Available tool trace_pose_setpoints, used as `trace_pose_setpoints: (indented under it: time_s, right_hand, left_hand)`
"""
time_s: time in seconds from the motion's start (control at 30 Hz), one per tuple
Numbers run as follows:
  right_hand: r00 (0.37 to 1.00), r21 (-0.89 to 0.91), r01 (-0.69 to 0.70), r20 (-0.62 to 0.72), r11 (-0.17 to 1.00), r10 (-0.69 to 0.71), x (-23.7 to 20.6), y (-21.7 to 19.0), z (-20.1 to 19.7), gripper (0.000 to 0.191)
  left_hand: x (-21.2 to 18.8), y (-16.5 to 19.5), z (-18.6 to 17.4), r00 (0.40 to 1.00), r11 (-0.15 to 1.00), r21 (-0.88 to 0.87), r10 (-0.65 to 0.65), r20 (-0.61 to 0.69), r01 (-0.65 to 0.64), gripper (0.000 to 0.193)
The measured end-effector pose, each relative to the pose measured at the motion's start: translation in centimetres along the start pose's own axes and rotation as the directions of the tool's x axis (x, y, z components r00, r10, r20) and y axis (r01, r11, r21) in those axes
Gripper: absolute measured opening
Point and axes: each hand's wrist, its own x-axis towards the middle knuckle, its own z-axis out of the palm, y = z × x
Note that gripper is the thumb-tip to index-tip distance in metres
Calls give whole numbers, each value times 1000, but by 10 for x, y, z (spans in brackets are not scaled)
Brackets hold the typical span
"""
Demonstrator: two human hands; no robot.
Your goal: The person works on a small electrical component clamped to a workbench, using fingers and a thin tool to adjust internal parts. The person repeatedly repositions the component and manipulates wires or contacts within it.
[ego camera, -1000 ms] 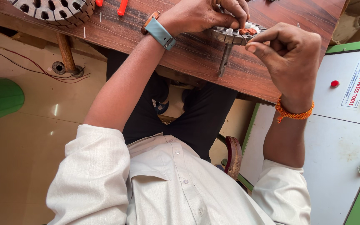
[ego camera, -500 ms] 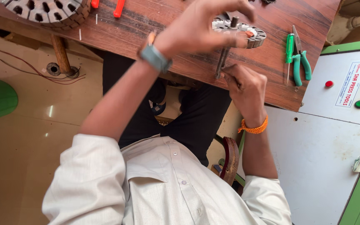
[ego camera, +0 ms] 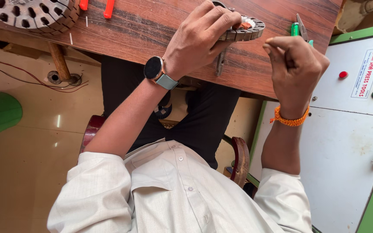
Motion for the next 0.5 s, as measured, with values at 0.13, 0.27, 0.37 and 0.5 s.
trace_pose_setpoints:
  time_s: [0.13, 0.27, 0.37, 0.5]
  right_hand:
    - [998, -4, 62, 16, 998, -62, 24, -7, 5, 9]
    - [986, -34, 167, 21, 985, -166, 48, -6, 13, 12]
    - [976, -11, 201, 90, 980, -199, 65, 2, 18, 12]
    - [960, -58, 217, 195, 974, -202, 85, 22, 31, 10]
  left_hand:
    - [1, 3, -4, 1000, 1000, 13, 12, 4, -12, 57]
    - [0, 6, -5, 1000, 999, 35, 1, 1, -1, 56]
    - [-1, 6, -5, 1000, 999, 51, 9, -2, -9, 58]
    - [0, 7, -7, 1000, 997, 77, 20, 12, -21, 59]
